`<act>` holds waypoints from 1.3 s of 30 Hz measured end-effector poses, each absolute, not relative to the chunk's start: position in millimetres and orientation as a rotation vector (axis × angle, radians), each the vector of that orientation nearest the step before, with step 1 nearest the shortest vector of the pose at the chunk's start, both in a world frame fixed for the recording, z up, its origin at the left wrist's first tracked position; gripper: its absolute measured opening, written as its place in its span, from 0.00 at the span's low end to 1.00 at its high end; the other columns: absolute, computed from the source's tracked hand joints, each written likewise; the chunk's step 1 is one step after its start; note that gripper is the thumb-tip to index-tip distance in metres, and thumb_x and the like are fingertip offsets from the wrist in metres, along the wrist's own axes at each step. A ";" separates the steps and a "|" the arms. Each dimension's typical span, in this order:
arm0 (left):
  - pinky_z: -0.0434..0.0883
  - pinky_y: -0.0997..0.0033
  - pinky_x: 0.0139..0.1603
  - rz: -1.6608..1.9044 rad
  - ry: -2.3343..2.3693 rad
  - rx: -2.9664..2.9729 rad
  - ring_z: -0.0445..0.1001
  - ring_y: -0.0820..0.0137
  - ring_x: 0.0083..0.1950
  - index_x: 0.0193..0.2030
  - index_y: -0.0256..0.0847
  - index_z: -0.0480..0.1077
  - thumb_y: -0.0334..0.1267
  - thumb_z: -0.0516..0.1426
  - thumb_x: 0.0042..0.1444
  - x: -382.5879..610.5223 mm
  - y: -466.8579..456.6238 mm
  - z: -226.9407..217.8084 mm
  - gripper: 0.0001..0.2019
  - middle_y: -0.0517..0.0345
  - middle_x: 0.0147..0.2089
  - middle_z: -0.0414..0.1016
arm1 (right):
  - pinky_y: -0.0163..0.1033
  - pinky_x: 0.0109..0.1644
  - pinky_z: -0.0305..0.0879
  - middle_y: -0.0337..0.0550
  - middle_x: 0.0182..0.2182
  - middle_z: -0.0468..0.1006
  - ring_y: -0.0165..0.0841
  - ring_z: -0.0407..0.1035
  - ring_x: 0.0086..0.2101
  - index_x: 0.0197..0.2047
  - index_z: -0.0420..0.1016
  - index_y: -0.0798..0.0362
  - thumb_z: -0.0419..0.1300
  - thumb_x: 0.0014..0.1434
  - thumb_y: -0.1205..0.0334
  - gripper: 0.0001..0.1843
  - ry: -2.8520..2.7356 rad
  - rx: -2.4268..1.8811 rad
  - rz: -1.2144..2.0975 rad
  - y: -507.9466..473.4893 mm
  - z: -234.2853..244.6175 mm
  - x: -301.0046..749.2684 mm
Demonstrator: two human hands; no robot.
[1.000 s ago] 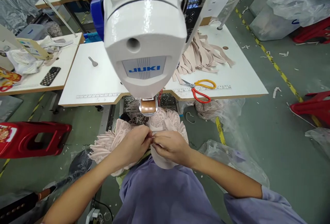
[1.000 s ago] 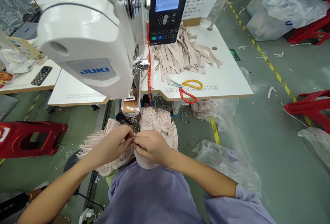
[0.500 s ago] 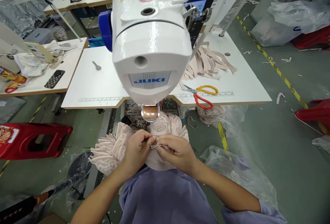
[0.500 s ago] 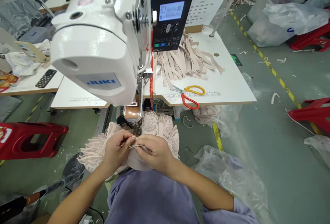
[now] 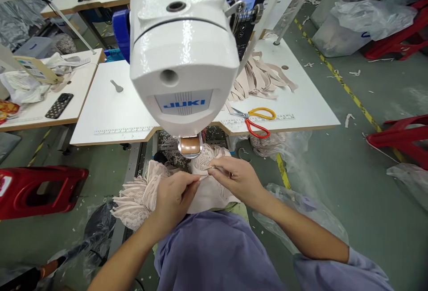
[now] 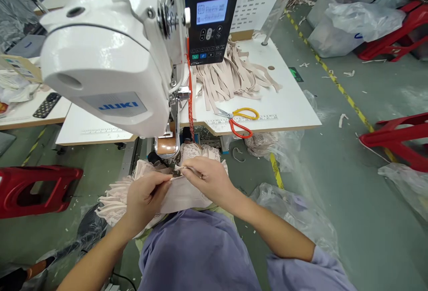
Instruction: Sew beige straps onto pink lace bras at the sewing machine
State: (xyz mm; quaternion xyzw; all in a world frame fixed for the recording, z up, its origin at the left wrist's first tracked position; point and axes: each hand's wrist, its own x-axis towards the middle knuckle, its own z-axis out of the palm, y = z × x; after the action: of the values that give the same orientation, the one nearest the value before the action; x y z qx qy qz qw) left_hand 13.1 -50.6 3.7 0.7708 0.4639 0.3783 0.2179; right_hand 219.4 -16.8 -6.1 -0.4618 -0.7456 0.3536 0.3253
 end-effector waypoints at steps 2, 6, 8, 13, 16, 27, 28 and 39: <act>0.69 0.78 0.32 1.054 1.201 2.221 0.75 0.75 0.32 0.45 0.37 0.74 0.28 0.58 0.63 12.3 -51.0 8.2 0.06 0.57 0.33 0.78 | 0.33 0.33 0.57 0.37 0.25 0.74 0.28 0.67 0.28 0.34 0.76 0.51 0.57 0.66 0.61 0.10 -2.047 -1.149 0.986 -12.0 0.4 222.0; 0.69 0.78 0.31 1.029 1.190 2.261 0.75 0.75 0.30 0.44 0.37 0.75 0.28 0.58 0.63 12.6 -48.9 13.4 0.05 0.58 0.31 0.78 | 0.32 0.35 0.58 0.37 0.28 0.77 0.27 0.69 0.30 0.36 0.77 0.52 0.57 0.66 0.61 0.09 -2.052 -1.081 1.297 -9.3 10.2 223.2; 0.69 0.79 0.31 1.010 1.205 2.245 0.76 0.75 0.30 0.43 0.37 0.75 0.28 0.59 0.63 12.5 -48.0 13.9 0.05 0.59 0.31 0.79 | 0.32 0.35 0.59 0.36 0.29 0.79 0.27 0.70 0.31 0.36 0.78 0.51 0.57 0.65 0.62 0.09 -2.025 -1.081 1.402 -9.3 13.2 223.9; 0.68 0.79 0.30 0.967 1.219 2.195 0.75 0.76 0.29 0.42 0.39 0.75 0.31 0.58 0.64 12.1 -47.3 13.8 0.04 0.62 0.29 0.78 | 0.32 0.36 0.59 0.36 0.31 0.80 0.27 0.71 0.31 0.38 0.80 0.50 0.59 0.63 0.64 0.07 -2.034 -1.082 1.436 -8.9 14.6 225.6; 0.68 0.78 0.30 0.868 1.269 2.163 0.76 0.75 0.29 0.43 0.40 0.76 0.34 0.58 0.65 11.3 -44.8 14.7 0.05 0.62 0.30 0.78 | 0.33 0.37 0.59 0.37 0.33 0.81 0.28 0.71 0.33 0.40 0.80 0.50 0.59 0.64 0.61 0.08 -2.087 -1.076 1.380 -9.6 11.8 225.8; 0.66 0.70 0.30 0.610 1.391 2.214 0.75 0.68 0.31 0.39 0.40 0.71 0.40 0.47 0.71 15.5 -44.6 13.0 0.14 0.57 0.32 0.77 | 0.35 0.35 0.59 0.40 0.31 0.77 0.31 0.70 0.33 0.39 0.77 0.51 0.58 0.65 0.61 0.07 -2.156 -1.061 0.943 -14.7 16.1 217.8; 0.66 0.71 0.30 0.642 1.414 2.171 0.75 0.68 0.31 0.39 0.40 0.70 0.40 0.47 0.70 17.6 -45.0 13.2 0.13 0.58 0.32 0.77 | 0.35 0.35 0.59 0.41 0.31 0.76 0.31 0.69 0.33 0.37 0.77 0.51 0.58 0.64 0.63 0.07 -2.165 -1.048 0.867 -11.1 17.7 215.7; 0.59 0.70 0.28 0.793 1.289 3.027 0.69 0.71 0.28 0.60 0.41 0.67 0.25 0.52 0.64 -27.8 -1.6 -2.1 0.19 0.60 0.31 0.76 | 0.37 0.30 0.47 0.37 0.22 0.71 0.28 0.59 0.26 0.25 0.72 0.54 0.58 0.58 0.66 0.09 -2.389 -1.216 0.846 63.0 42.2 186.0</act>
State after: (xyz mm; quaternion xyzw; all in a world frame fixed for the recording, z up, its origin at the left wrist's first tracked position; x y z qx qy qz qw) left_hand -27.8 -1.6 -2.1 0.8879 0.3780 0.2326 -0.1208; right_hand 186.0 63.0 42.2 -0.4267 -0.8383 0.2969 0.1643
